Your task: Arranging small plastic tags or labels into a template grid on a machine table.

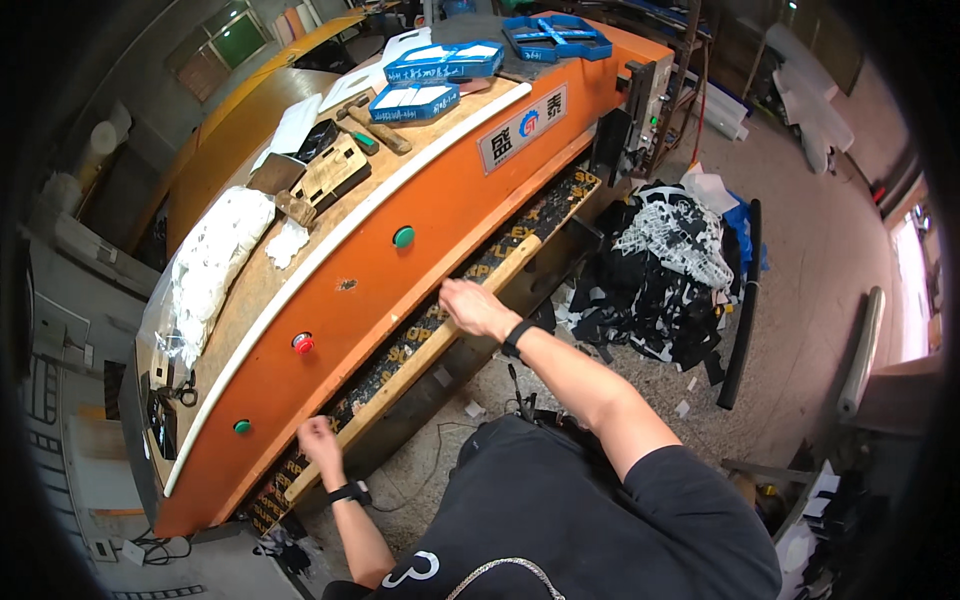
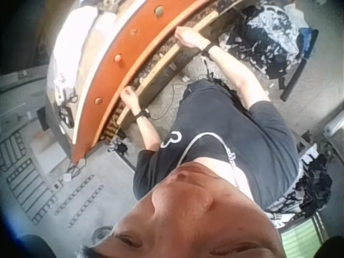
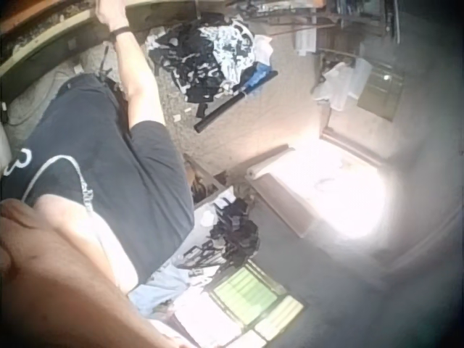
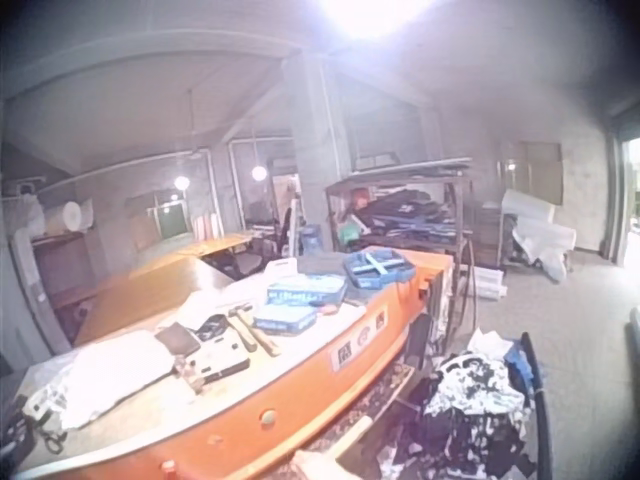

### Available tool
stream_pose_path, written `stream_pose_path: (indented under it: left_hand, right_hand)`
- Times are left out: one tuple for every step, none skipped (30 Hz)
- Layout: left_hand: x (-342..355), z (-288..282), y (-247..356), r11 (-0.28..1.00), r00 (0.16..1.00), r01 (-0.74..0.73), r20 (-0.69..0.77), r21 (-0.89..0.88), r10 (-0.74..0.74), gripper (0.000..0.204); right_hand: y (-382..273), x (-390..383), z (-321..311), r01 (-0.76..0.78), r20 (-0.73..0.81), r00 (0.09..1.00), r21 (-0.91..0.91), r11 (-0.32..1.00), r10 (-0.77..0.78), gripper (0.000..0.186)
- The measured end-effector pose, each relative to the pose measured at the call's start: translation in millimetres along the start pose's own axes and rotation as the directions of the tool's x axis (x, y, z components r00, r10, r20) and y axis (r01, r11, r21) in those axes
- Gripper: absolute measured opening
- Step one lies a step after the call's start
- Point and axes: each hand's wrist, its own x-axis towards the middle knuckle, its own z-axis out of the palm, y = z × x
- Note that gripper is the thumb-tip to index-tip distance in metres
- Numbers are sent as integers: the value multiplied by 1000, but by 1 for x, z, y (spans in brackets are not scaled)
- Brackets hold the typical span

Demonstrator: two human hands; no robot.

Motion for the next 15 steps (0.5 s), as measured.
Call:
stream_pose_path:
  left_hand:
    - [-14,16,10,994,987,-73,149,86,59,12]
    - [-36,22,-8,969,962,-220,189,110,197,19]
    - [-46,40,16,941,936,-262,294,212,194,31]
    - [-55,48,25,937,962,-185,249,297,111,36]
    - [-56,52,32,935,973,-156,215,320,89,35]
    - [-55,55,39,932,982,-129,177,339,72,34]
    - [-53,56,45,932,983,-126,171,341,70,34]
    - [-50,56,50,930,978,-112,206,351,40,33]
    - [-46,55,52,927,971,-100,238,363,11,33]
    - [-43,52,54,926,974,-96,228,366,11,33]
    - [-39,48,54,939,963,-113,270,325,22,33]
    - [-37,42,52,950,950,-124,310,287,31,33]
    - [-33,38,50,952,937,-148,345,266,50,35]
    - [-30,38,49,951,940,-143,338,274,44,35]
    - [-27,38,47,954,938,-139,344,266,41,35]
  right_hand:
    - [8,-17,11,-12,18,1000,-34,999,12,19]
    - [5,-26,27,6,45,999,-48,999,-4,28]
    - [21,-43,38,78,-57,995,-119,990,-85,50]
    - [16,-41,41,82,-51,995,-114,990,-89,50]
    - [9,-37,41,1,16,1000,-133,991,1,56]
    - [8,-37,40,-78,76,993,-160,984,91,63]
    - [8,-37,37,-71,76,994,-160,985,84,63]
    - [8,-35,34,-71,131,986,-209,975,100,65]
    - [9,-32,32,-66,183,976,-256,964,116,67]
    - [7,-30,31,-57,181,978,-255,965,105,67]
    - [6,-29,30,-82,184,973,-273,958,136,67]
    - [1,-29,30,-104,192,968,-289,952,164,67]
    - [-2,-26,29,-94,195,969,-284,954,153,67]
    - [-3,-21,26,-132,227,953,-295,946,203,67]
    - [-7,-18,26,-169,260,932,-305,937,253,66]
